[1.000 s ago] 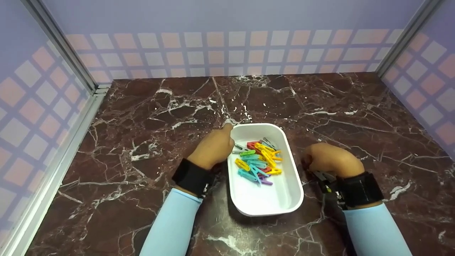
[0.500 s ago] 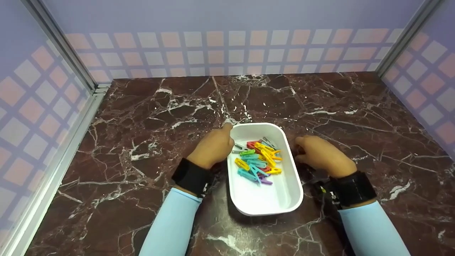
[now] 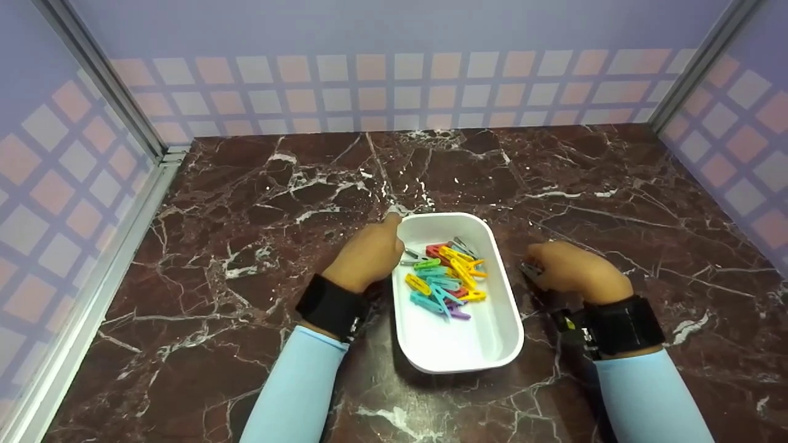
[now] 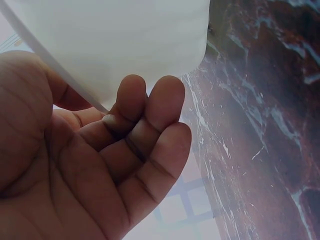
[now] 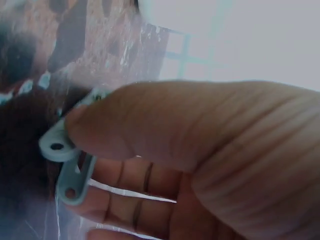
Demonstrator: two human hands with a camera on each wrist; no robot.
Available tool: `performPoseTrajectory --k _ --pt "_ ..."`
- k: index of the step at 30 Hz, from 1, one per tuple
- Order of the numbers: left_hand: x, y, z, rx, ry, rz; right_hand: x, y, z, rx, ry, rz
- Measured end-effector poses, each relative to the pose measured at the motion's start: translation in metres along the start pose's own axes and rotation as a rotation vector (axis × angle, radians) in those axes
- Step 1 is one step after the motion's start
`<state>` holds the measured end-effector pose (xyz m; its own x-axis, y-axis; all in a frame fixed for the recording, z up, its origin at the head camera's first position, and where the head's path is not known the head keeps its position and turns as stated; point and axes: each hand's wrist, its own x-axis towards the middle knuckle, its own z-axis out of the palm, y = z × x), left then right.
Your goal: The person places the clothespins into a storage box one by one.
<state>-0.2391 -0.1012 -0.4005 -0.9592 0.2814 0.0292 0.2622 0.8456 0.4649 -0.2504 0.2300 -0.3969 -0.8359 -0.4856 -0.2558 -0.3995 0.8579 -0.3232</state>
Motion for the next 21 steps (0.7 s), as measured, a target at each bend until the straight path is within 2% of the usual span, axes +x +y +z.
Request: performPoseTrajectory --k 6,12,18,21 --pt "0.000 0.000 -0.001 0.006 0.008 0.013 -0.003 0.000 -0.006 -0.018 0.064 -0.018" --pt "0.000 -0.001 -0.001 0.003 0.007 0.010 -0.009 -0.008 -0.015 0.028 0.143 -0.047" --pt "0.000 0.000 -0.001 0.006 0.002 0.006 -0.010 -0.034 -0.023 0.036 0.228 -0.106" --pt "0.000 0.000 0.000 0.014 0.007 0.009 -0.007 -0.053 -0.024 0.066 0.238 -0.125"
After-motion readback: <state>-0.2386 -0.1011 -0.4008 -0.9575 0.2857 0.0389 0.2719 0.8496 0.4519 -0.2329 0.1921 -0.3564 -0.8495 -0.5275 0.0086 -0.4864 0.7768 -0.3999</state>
